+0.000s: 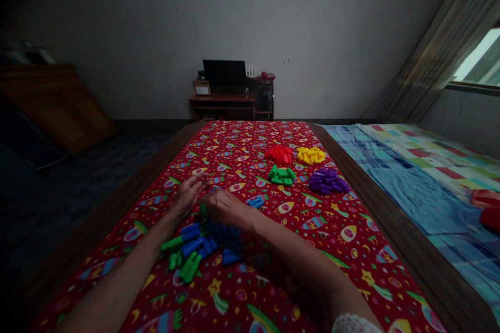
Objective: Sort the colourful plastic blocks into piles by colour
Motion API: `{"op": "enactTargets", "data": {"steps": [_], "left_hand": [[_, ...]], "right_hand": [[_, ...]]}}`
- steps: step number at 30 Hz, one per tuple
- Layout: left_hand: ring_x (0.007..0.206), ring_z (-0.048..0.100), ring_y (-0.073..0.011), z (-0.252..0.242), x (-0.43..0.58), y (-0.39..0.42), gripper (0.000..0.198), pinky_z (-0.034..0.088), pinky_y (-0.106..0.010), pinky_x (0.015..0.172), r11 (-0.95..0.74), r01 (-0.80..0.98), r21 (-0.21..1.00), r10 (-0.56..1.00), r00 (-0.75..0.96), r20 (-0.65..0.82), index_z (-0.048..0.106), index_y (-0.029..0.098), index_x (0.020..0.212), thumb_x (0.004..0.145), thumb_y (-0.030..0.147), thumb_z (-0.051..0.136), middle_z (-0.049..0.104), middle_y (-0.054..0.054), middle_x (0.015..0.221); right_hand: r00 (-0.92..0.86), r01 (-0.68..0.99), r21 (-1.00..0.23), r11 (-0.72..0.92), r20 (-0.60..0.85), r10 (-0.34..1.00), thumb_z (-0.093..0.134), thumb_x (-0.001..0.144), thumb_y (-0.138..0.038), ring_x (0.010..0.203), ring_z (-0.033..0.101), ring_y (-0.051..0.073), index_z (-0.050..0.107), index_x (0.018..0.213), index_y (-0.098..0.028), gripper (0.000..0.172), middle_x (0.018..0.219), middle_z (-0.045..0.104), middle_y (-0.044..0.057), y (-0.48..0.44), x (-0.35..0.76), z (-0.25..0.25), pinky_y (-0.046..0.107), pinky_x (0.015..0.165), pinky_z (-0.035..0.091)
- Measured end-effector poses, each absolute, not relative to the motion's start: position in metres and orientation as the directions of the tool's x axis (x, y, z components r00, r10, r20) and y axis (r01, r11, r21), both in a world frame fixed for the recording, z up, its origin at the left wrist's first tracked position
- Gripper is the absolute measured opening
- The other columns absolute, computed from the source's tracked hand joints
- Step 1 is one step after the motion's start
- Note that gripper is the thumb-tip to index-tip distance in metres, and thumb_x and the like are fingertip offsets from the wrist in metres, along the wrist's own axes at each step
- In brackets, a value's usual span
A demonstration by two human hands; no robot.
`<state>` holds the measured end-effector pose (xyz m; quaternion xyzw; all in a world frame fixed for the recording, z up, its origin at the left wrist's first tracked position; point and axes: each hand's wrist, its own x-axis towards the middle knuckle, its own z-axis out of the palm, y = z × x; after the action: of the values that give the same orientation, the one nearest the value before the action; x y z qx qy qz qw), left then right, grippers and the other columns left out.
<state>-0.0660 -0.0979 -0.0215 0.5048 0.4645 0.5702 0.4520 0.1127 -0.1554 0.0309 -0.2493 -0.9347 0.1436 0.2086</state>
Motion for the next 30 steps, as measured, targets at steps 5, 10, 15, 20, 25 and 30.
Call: {"op": "enactTargets", "data": {"steps": [5, 10, 15, 20, 25, 30], "left_hand": [[0.089, 0.068, -0.0224, -0.022, -0.067, -0.099, 0.034, 0.053, -0.039, 0.087, -0.144, -0.061, 0.988, 0.987, -0.078, 0.139, 0.064, 0.014, 0.094, 0.065, 0.030, 0.059, 0.069, -0.006, 0.086], [0.086, 0.068, -0.0219, -0.022, -0.065, -0.098, 0.034, 0.052, -0.037, 0.086, -0.105, -0.147, 0.984, 0.990, -0.108, 0.090, 0.064, 0.014, 0.092, 0.060, 0.026, 0.062, 0.069, -0.004, 0.078], [0.085, 0.068, -0.0215, -0.019, -0.063, -0.101, 0.029, 0.053, -0.036, 0.085, -0.121, -0.172, 0.978, 0.989, -0.103, 0.104, 0.064, 0.014, 0.087, 0.060, 0.024, 0.063, 0.069, -0.003, 0.078], [0.083, 0.068, -0.0211, -0.018, -0.063, -0.102, 0.030, 0.053, -0.036, 0.084, -0.102, -0.163, 0.981, 0.991, -0.102, 0.086, 0.065, 0.014, 0.089, 0.061, 0.023, 0.061, 0.069, -0.003, 0.077], [0.081, 0.067, -0.0197, -0.015, -0.062, -0.105, 0.031, 0.051, -0.034, 0.083, -0.108, -0.170, 0.979, 0.991, -0.097, 0.093, 0.065, 0.014, 0.090, 0.062, 0.024, 0.061, 0.068, -0.003, 0.078], [0.079, 0.066, -0.0185, -0.014, -0.060, -0.107, 0.029, 0.051, -0.034, 0.081, -0.093, -0.162, 0.982, 0.993, -0.082, 0.080, 0.065, 0.015, 0.091, 0.064, 0.023, 0.059, 0.068, -0.003, 0.081]], "right_hand": [[-0.549, 0.560, -0.457, 0.691, 0.420, 0.722, 0.052, 0.079, -0.008, 0.079, 0.059, 0.015, 0.066, 0.106, -0.013, 0.030, 0.091, 0.069, 0.008, -0.153, 0.185, 0.049, 0.023, 0.070, 0.042], [-0.348, 0.738, -0.475, 0.479, 0.340, 0.874, 0.050, 0.071, -0.005, 0.066, 0.057, 0.013, 0.072, 0.093, -0.012, 0.032, 0.076, 0.069, 0.004, -0.136, 0.258, 0.053, 0.021, 0.062, 0.038], [-0.249, 0.839, -0.358, 0.409, 0.416, 0.875, 0.051, 0.072, -0.007, 0.071, 0.059, 0.018, 0.071, 0.086, -0.012, 0.025, 0.077, 0.069, 0.009, -0.137, 0.271, 0.051, 0.025, 0.066, 0.040], [-0.498, 0.645, -0.388, 0.658, 0.439, 0.747, 0.053, 0.079, -0.009, 0.075, 0.060, 0.015, 0.068, 0.096, -0.015, 0.024, 0.086, 0.070, 0.008, -0.162, 0.199, 0.047, 0.023, 0.068, 0.041], [-0.854, 0.369, -0.395, 0.841, 0.213, 0.474, 0.059, 0.085, -0.020, 0.081, 0.061, 0.016, 0.064, 0.104, -0.014, 0.020, 0.091, 0.069, 0.009, -0.185, 0.115, 0.043, 0.024, 0.071, 0.041], [-0.876, 0.373, -0.496, 0.784, 0.091, 0.474, 0.063, 0.080, -0.017, 0.071, 0.056, 0.014, 0.061, 0.115, -0.014, 0.035, 0.082, 0.067, 0.004, -0.184, 0.098, 0.044, 0.022, 0.065, 0.040]]}}
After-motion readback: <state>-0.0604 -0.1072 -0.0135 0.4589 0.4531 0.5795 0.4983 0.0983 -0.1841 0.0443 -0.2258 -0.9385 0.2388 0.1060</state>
